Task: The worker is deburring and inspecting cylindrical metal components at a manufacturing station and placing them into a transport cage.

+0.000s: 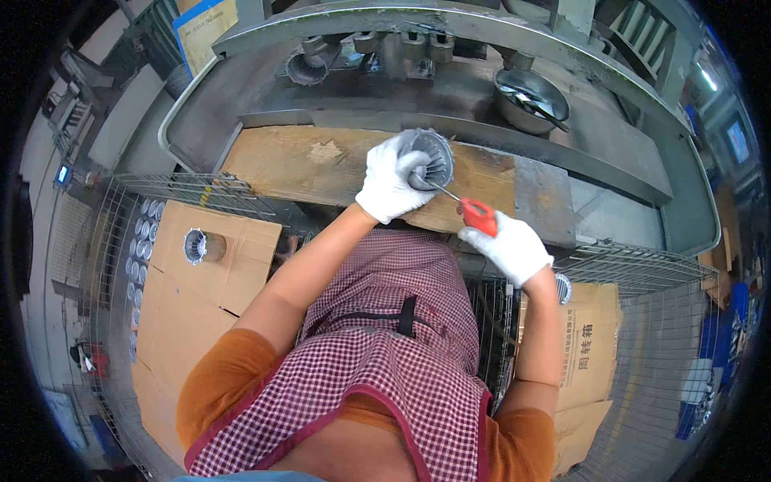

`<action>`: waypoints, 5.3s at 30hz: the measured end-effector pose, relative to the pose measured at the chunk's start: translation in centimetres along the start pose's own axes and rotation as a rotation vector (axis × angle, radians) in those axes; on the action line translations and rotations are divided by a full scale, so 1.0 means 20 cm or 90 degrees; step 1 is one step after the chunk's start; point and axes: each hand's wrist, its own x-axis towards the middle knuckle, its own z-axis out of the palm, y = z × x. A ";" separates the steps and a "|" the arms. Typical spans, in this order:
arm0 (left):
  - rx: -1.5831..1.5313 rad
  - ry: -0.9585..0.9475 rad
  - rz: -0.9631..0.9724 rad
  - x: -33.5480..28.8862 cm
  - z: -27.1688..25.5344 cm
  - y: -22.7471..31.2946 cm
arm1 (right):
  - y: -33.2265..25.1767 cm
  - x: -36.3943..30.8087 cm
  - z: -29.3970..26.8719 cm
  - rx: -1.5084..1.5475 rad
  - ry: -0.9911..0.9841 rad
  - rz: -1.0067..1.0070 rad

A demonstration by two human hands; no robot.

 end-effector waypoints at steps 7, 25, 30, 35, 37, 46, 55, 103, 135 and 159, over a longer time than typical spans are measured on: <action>-0.026 0.005 -0.023 -0.01 0.02 -0.03 | 0.11 -0.04 -0.03 0.240 -0.073 0.048; -0.110 0.070 -0.503 -0.25 -0.24 -0.56 | 1.20 0.04 -0.23 -0.171 0.949 0.493; 0.284 -0.153 -0.508 -0.26 -0.23 -0.52 | 0.79 0.20 -0.23 -0.224 0.902 0.093; 0.230 -0.100 -0.553 -0.26 -0.25 -0.51 | 0.44 0.60 -0.30 -0.224 0.614 0.080; 0.201 -0.065 -0.535 -0.27 -0.26 -0.53 | 0.38 0.71 -0.33 -0.208 0.498 0.089; 0.169 -0.050 -0.548 -0.26 -0.26 -0.52 | 0.42 0.90 -0.44 -0.229 0.457 0.080; 0.153 -0.014 -0.516 -0.29 -0.25 -0.54 | 0.42 0.86 -0.38 -0.157 0.493 0.015; -0.050 -0.131 -0.049 0.01 -0.46 0.17 | 0.45 0.37 -0.08 0.123 0.585 -0.042; 0.335 -0.378 -0.268 -0.19 0.04 -0.16 | 1.44 -0.55 -0.06 0.120 0.500 0.437; 0.247 -0.362 -0.324 -0.16 -0.07 -0.15 | 1.28 -0.33 0.06 -0.079 0.692 0.227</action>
